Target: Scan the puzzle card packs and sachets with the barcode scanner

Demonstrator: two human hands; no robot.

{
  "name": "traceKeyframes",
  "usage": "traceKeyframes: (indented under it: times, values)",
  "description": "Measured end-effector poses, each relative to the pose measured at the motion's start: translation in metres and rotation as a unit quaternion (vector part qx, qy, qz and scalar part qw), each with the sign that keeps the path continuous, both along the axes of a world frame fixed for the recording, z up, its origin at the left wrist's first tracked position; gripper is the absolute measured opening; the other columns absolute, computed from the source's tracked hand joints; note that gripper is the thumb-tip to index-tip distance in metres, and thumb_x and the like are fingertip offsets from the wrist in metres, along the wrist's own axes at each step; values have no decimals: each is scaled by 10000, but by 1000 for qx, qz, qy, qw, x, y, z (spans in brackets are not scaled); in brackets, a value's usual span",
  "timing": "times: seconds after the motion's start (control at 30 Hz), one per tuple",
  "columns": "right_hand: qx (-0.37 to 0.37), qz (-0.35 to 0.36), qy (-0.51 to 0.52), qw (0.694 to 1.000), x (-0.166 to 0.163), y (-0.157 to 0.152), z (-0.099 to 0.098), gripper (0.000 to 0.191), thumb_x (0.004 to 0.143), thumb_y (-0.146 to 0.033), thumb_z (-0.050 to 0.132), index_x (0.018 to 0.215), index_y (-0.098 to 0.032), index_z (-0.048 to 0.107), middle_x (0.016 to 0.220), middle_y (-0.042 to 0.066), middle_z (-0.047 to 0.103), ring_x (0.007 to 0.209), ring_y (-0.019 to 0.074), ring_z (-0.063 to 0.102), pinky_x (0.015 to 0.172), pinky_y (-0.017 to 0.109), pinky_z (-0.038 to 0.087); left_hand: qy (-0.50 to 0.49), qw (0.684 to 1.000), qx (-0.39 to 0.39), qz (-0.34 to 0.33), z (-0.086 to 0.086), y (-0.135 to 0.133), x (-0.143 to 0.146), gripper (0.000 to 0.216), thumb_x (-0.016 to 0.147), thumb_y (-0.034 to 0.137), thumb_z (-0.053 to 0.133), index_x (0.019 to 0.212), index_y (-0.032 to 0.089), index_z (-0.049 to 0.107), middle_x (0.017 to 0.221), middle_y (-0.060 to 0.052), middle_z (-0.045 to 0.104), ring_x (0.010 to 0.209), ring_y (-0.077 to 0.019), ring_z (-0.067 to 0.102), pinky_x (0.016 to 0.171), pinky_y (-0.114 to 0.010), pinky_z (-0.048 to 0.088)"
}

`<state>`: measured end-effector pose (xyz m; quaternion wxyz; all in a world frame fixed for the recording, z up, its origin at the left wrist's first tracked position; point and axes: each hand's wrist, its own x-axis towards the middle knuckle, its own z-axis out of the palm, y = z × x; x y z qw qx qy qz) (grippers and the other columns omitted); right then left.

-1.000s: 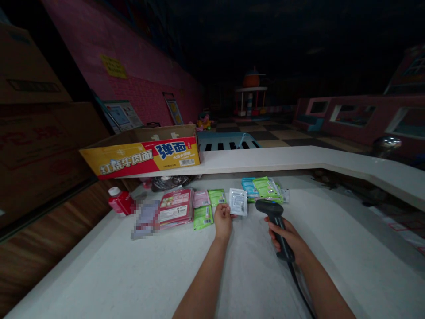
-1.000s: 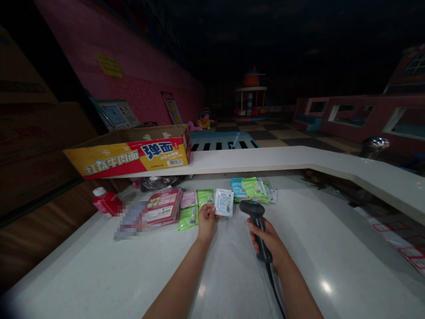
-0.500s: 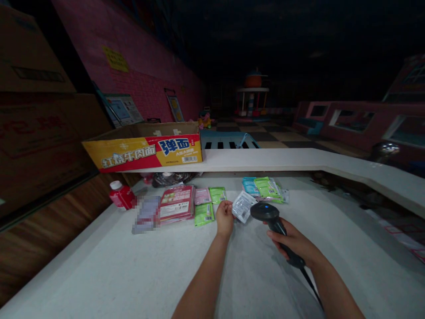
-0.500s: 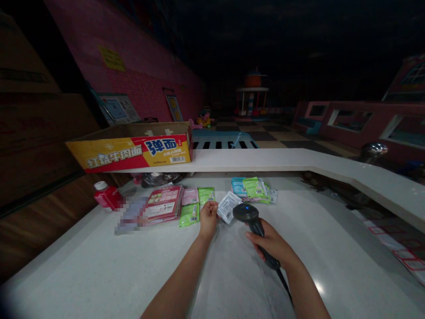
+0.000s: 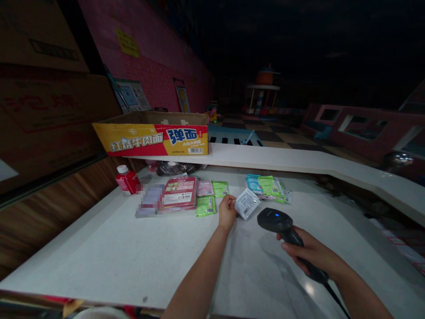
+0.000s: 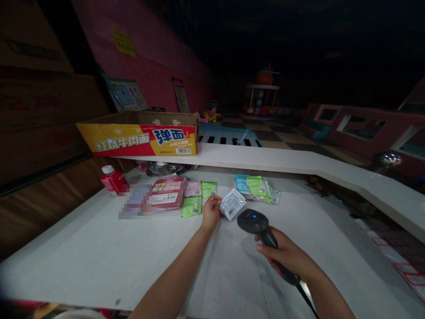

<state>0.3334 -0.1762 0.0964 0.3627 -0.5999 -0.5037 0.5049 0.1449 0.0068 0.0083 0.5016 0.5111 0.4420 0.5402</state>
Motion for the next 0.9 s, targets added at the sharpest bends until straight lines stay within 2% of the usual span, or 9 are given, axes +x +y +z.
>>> traceKeyframes:
  times: [0.2, 0.33, 0.57, 0.67, 0.73, 0.9]
  values:
    - [-3, 7, 9, 1000, -3, 2, 5, 381, 751, -472, 706, 979, -188, 596, 472, -83, 481, 320, 85, 404, 315, 181, 291, 22, 999, 46, 8, -4, 1, -1, 105, 801, 292, 553, 778, 190, 550, 613, 37, 531, 457, -80, 459, 433, -188, 333]
    - [-4, 10, 12, 1000, -4, 3, 6, 360, 753, -462, 710, 961, -189, 599, 473, -83, 484, 321, 83, 403, 313, 182, 304, 13, 999, 35, -3, -7, 4, 0, 67, 805, 254, 519, 774, 195, 530, 572, 50, 506, 457, -83, 448, 450, -184, 341]
    - [-20, -21, 63, 998, -7, 14, -6, 475, 690, -501, 754, 1018, -197, 592, 514, -79, 518, 323, 91, 437, 313, 190, 325, -2, 1000, 28, -1, -8, 5, 1, 81, 811, 282, 518, 788, 205, 512, 549, 59, 482, 448, -94, 444, 436, -191, 340]
    - [25, -83, 123, 989, -14, 25, -15, 456, 715, -504, 742, 1020, -199, 593, 527, -78, 529, 341, 83, 444, 328, 188, 346, -23, 999, 33, 0, -7, 4, 0, 99, 814, 300, 533, 835, 209, 503, 570, 57, 511, 459, -100, 470, 446, -196, 366]
    - [29, -123, 169, 977, -19, 34, -20, 481, 683, -509, 776, 1005, -202, 592, 541, -71, 545, 364, 89, 468, 337, 194, 363, -35, 999, 29, -2, -6, 4, -1, 126, 812, 310, 548, 876, 211, 504, 590, 56, 530, 467, -103, 488, 452, -201, 386]
    - [108, -203, 287, 930, -33, 53, -31, 493, 663, -498, 815, 996, -215, 588, 554, -75, 548, 376, 77, 460, 358, 196, 373, -15, 999, 33, -2, -3, 4, -4, 120, 802, 281, 548, 852, 185, 601, 658, 16, 584, 507, -110, 531, 484, -225, 444]
